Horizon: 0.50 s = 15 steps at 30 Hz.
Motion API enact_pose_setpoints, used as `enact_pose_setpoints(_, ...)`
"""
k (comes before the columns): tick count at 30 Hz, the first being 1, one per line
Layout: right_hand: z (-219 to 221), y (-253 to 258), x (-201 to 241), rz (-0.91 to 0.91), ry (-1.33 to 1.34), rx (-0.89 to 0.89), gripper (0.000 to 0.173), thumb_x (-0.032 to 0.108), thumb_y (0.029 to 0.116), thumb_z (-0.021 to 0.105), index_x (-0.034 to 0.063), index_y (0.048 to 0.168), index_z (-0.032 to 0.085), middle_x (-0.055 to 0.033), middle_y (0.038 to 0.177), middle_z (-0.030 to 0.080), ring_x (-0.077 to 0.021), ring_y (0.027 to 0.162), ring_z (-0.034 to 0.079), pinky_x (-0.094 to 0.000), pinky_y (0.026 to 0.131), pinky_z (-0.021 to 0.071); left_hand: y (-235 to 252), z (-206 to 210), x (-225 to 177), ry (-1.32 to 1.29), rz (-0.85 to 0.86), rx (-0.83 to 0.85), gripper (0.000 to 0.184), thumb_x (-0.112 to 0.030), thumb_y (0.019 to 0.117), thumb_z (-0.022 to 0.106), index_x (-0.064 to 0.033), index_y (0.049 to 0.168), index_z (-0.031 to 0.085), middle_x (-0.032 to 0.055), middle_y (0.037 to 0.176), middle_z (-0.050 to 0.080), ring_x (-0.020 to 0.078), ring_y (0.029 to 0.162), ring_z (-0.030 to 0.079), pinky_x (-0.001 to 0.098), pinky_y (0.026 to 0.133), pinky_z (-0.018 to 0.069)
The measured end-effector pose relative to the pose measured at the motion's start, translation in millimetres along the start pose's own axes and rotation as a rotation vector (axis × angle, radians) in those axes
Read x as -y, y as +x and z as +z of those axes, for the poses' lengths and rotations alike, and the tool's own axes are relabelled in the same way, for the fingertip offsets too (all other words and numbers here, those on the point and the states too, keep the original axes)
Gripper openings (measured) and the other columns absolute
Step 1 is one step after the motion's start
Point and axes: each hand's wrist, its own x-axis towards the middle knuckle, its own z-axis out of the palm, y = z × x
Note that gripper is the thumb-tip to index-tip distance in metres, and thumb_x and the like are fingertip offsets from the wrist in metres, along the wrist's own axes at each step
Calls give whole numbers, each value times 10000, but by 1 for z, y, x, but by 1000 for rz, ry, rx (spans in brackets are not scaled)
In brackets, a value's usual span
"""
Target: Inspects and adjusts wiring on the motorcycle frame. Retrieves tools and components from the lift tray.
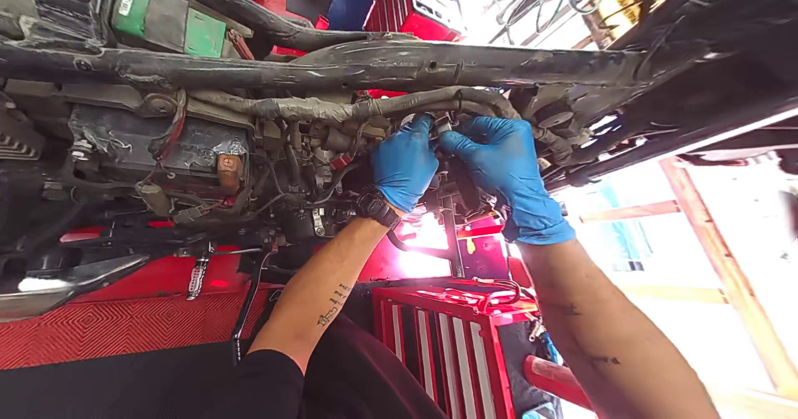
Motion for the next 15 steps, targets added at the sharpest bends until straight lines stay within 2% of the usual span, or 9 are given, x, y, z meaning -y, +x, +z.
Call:
enact_pose_setpoints(1,-1,-1,5,40,-30,-3,292,386,933,748,96,917,729,4,795,681,-57,695,610,-332,686,509,0,1,-3,11,-35,-14,270,-142,893,655,-136,1151,733,119,1020,766,349,924,741,581,722,566)
enact_pose_setpoints(3,-2,-1,5,45,-53,6,323,412,927,746,89,924,728,-28,816,686,-119,735,631,-412,726,511,-1,1,-6,28,-83,-2,290,-145,878,663,-136,1161,726,126,1010,764,359,925,739,592,724,562)
enact_pose_setpoints(4,-2,-1,0,14,-37,11,274,367,932,745,95,970,748,-27,869,714,-107,781,655,-392,761,531,0,0,-5,25,-83,12,283,-163,891,662,-136,1167,718,129,1005,763,359,924,738,589,727,562)
enact_pose_setpoints(6,0,1,-9,-64,32,19,186,240,943,737,96,1058,756,-13,963,746,-36,853,680,-280,816,561,0,-3,-1,-1,-30,56,301,-210,949,652,-135,1236,698,141,1032,757,359,955,733,583,774,564)
enact_pose_setpoints(8,3,2,-11,-78,73,9,172,173,932,735,79,1074,756,-27,989,751,-25,869,683,-259,829,557,-1,-5,1,-23,8,76,335,-219,979,633,-138,1298,695,150,1073,757,366,984,729,587,807,559)
enact_pose_setpoints(10,2,1,-7,-53,25,0,178,233,930,748,90,1036,758,-14,955,748,-28,842,675,-276,809,550,0,-3,-2,-1,-19,35,275,-184,945,626,-138,1199,721,133,1024,759,356,944,734,578,749,561)
enact_pose_setpoints(11,1,1,-3,-26,-17,-4,220,304,928,753,97,1001,757,-15,915,737,-58,815,665,-329,784,539,0,-1,-4,14,-47,13,258,-175,926,634,-143,1164,728,125,1008,762,351,932,737,575,732,563)
enact_pose_setpoints(13,1,0,3,37,-75,-14,346,442,915,747,96,927,737,-32,830,699,-139,751,641,-446,727,510,0,2,-8,37,-80,-27,276,-155,875,662,-145,1140,739,120,984,768,357,906,743,582,708,564)
enact_pose_setpoints(15,2,0,5,59,-83,-14,368,468,916,738,101,943,743,-41,847,711,-167,778,660,-478,751,520,0,0,-7,28,-96,-7,278,-151,875,674,-139,1149,720,127,983,765,360,912,741,589,725,563)
